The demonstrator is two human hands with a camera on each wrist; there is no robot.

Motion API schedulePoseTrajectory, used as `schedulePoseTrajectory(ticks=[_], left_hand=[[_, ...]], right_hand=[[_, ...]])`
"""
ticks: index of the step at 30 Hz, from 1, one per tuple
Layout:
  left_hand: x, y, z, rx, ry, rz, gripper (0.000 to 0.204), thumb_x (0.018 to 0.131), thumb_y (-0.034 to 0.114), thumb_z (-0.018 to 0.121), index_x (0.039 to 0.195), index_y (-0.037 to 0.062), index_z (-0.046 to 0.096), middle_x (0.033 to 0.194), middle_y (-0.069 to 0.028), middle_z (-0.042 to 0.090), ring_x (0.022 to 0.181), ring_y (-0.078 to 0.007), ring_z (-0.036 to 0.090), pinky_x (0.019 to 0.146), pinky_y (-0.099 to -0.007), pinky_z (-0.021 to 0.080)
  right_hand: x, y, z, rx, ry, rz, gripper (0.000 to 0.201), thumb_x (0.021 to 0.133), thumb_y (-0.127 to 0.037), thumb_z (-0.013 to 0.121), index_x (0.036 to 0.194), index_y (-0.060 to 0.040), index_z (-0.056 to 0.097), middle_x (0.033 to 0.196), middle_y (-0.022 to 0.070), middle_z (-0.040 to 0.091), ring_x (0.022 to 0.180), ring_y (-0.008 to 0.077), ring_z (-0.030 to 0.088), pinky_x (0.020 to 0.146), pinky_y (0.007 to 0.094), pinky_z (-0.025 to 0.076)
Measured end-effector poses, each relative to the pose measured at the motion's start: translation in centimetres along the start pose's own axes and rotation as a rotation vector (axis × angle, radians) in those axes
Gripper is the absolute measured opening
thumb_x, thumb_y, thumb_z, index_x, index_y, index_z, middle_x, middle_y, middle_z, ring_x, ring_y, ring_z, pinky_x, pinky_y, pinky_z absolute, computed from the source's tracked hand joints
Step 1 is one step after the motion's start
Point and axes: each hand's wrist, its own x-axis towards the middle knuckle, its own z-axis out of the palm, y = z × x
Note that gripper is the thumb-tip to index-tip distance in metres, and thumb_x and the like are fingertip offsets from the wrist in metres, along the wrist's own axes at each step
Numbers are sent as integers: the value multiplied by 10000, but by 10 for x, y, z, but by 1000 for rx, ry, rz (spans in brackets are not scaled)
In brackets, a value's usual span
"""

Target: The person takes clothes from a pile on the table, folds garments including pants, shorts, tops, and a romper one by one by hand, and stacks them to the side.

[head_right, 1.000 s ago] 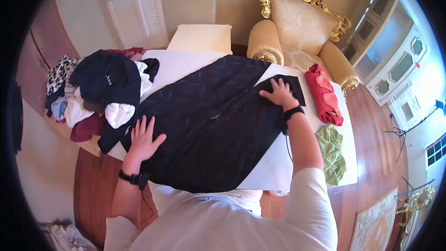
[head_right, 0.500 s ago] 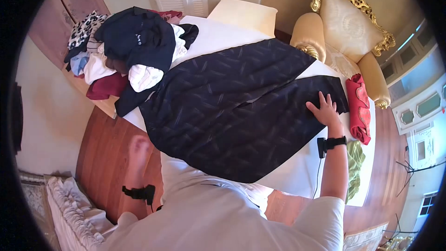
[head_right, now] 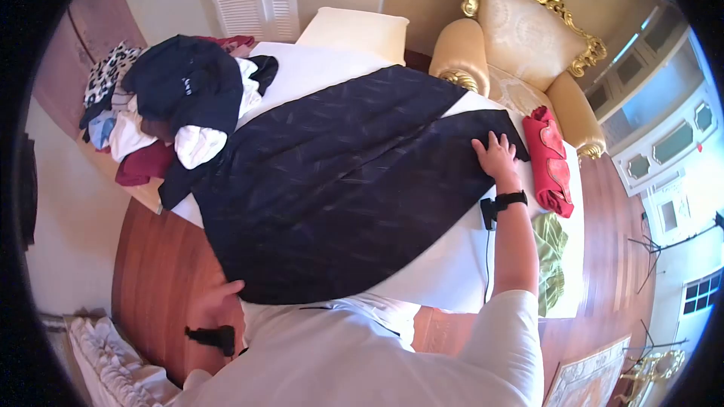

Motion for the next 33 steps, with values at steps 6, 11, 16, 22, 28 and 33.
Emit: schedulePoseTrajectory(ticks=[6,11,16,22,28,33], left_hand=[[-51,46,-47,-154,95,66,570,860,177,692,1370,-50,573,1302,-179,676,1136,-310,686,1044,-441,530],[-73,45,-82,-314,318,145,601,853,180,627,1405,-40,540,1349,-174,647,1187,-326,655,1064,-450,512],[-66,43,-59,-189,169,79,629,851,180,672,1413,-57,518,1376,-162,625,1229,-305,632,1062,-424,506],[-57,20,-65,-114,145,-28,665,850,124,710,1452,-44,483,1361,-147,631,1241,-286,621,1067,-399,495],[-58,15,-58,-31,188,-98,624,810,123,734,1385,-35,550,1264,-132,682,1118,-286,687,930,-403,579],[-79,-7,-78,-74,276,-135,674,746,82,735,1384,-37,551,1275,-125,680,1161,-293,668,990,-412,555]], right_hand=[[-5,13,-20,3,8,-15,760,972,-634,511,1544,-140,431,1553,223,434,1426,460,410,1139,608,366],[-12,28,-25,-8,-84,-198,645,947,-448,641,1429,-34,528,1367,268,599,1283,426,568,1090,487,461],[-12,46,-20,5,-45,-328,609,908,-378,702,1397,-43,562,1389,250,590,1288,417,570,1072,502,479],[-16,-8,-35,-109,47,-214,666,902,-269,703,1493,-78,463,1512,243,473,1358,447,491,1125,498,433],[-74,-141,-14,80,47,-887,693,995,-478,592,1586,-199,362,1671,173,265,1511,471,271,1188,612,296],[-99,-165,-12,-97,-132,-869,722,1021,-620,441,1608,-212,331,1680,154,260,1522,456,258,1195,609,288]])
